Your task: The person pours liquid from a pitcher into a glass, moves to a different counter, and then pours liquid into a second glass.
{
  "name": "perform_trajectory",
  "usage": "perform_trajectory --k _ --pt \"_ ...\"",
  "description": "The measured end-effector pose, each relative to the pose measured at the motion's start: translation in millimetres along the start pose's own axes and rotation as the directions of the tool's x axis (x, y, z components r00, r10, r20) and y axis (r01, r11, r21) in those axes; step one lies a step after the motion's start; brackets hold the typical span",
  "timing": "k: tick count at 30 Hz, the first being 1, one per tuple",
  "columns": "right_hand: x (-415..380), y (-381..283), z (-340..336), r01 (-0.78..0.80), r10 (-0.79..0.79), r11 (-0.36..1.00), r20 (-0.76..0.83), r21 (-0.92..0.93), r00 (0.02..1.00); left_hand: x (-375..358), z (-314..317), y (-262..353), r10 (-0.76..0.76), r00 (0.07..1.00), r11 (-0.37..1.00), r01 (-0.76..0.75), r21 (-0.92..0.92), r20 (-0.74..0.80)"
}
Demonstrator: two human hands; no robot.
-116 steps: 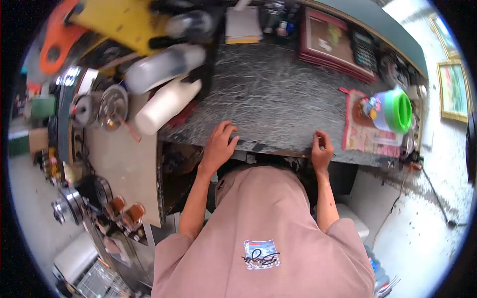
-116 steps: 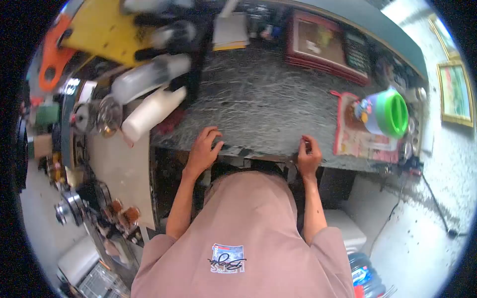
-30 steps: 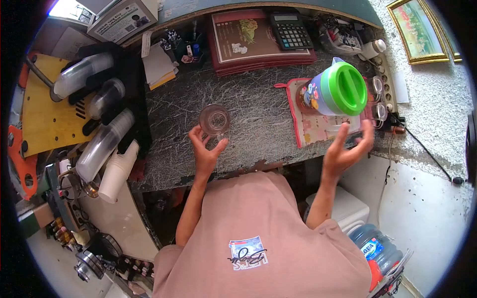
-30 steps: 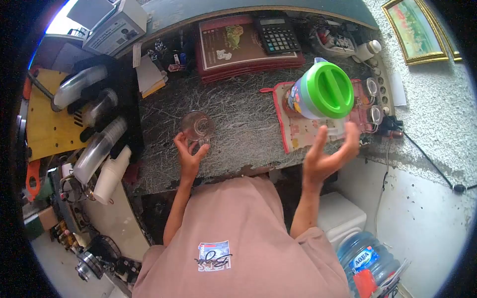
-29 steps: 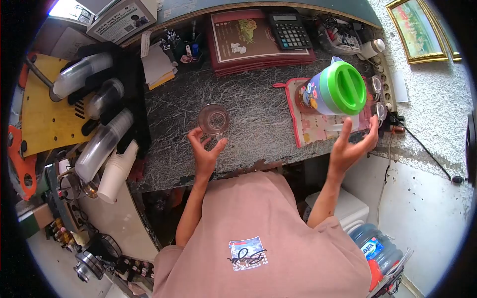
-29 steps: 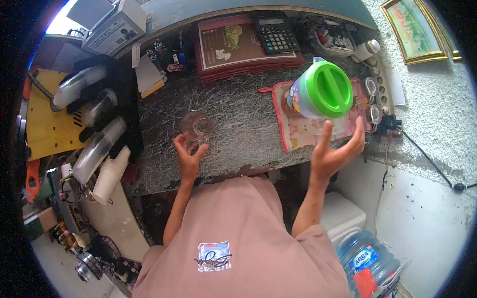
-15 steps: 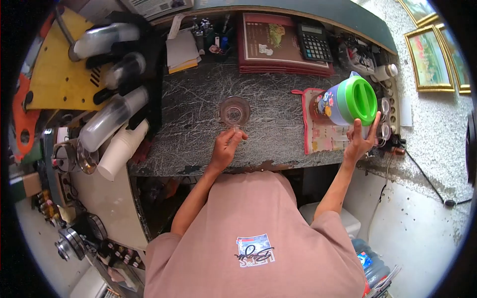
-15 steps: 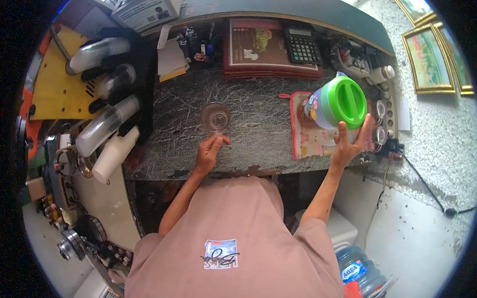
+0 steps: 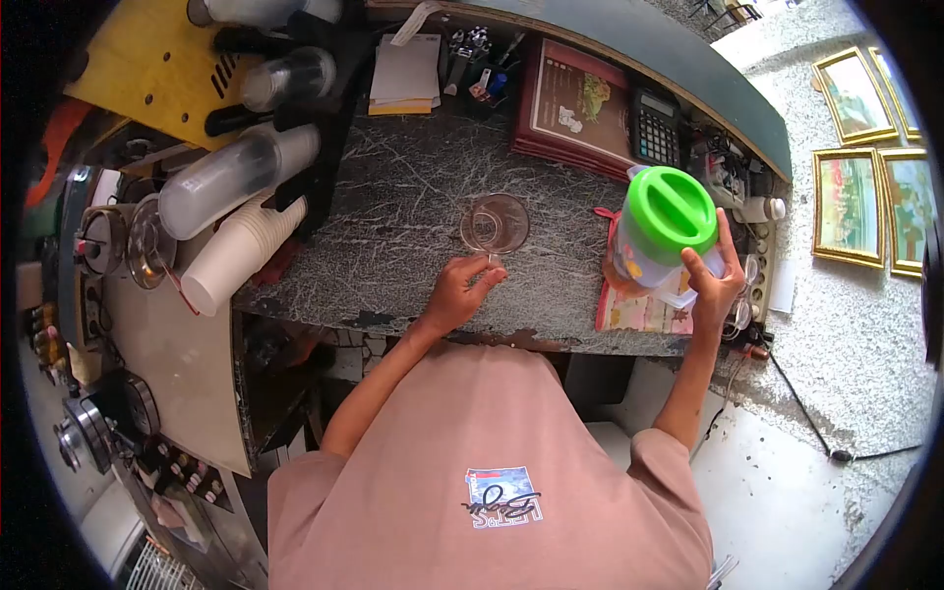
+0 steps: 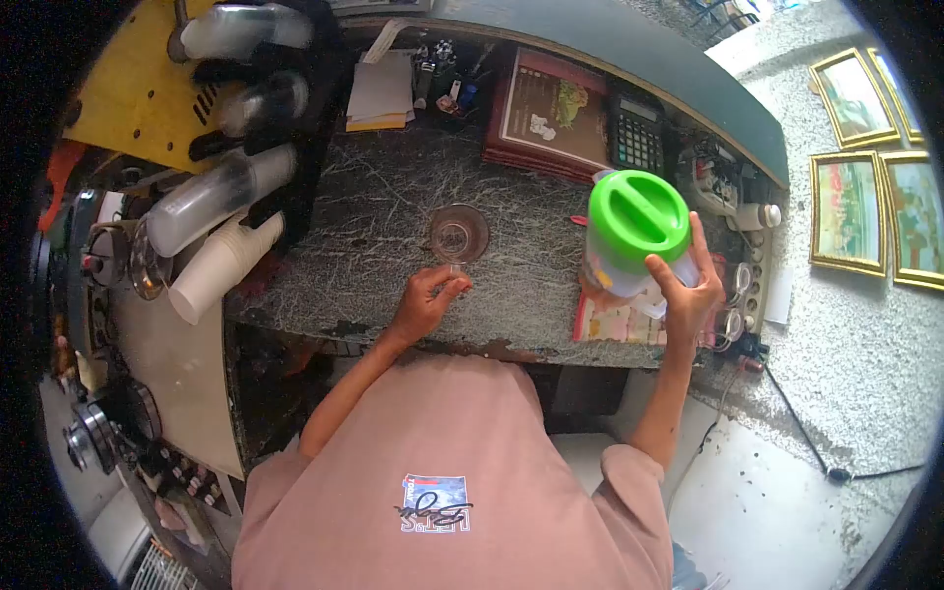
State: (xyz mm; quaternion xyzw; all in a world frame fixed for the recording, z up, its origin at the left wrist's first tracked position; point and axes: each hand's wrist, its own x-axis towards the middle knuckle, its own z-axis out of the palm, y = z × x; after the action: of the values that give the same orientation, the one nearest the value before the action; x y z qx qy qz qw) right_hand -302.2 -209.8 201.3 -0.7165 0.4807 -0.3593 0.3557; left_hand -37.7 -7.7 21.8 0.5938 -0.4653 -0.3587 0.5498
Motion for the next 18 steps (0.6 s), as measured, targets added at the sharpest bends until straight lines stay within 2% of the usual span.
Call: perform_trajectory --k 1,3,4,7,8,11,13,15,17,18 --pt "0 -8 4 -0.002 0.002 1.0 0.006 -0.002 1.0 0 -1 0 -0.001 1.0 1.0 0.001 0.0 0.006" --pt "-1 -19 9 0.106 -0.103 0.994 0.205 -0.002 0.973 1 -3 3 0.01 1.0 1.0 -0.01 0.014 0.009" --pt "-3 -31 13 0.053 -0.054 0.999 0.272 0.012 0.961 2 -2 3 0.027 1.0 0.999 -0.028 0.029 0.015" --pt "-7 -51 24 0.057 -0.065 0.998 0.42 0.031 0.905 1 -2 -3 0.038 0.999 0.997 -0.039 0.071 0.019" --pt "-8 -55 28 0.014 -0.042 0.998 0.461 0.065 0.886 1 0 -4 0.037 0.999 0.997 -0.039 0.068 0.02" --pt "-8 -69 38 -0.022 0.027 1.0 0.534 -0.016 0.845 1 0 -5 0.068 0.997 0.997 -0.068 0.027 -0.024" --pt "-6 -74 45 -0.026 0.025 1.0 0.561 -0.005 0.828 1 -1 -7 0.037 0.999 0.999 -0.037 -0.009 0.008" --pt "-4 -79 50 0.083 -0.037 0.996 0.613 -0.046 0.79 1 -3 -4 0.029 0.999 0.999 -0.03 0.024 0.015" --pt "-2 -84 55 0.084 -0.029 0.995 0.627 -0.058 0.778 0 -3 -4 0.02 1.0 0.998 -0.021 0.058 0.022" --pt "0 -89 56 0.054 0.024 0.994 0.659 -0.098 0.752 -1 -2 -7 0.043 0.999 0.997 -0.043 0.066 0.008"
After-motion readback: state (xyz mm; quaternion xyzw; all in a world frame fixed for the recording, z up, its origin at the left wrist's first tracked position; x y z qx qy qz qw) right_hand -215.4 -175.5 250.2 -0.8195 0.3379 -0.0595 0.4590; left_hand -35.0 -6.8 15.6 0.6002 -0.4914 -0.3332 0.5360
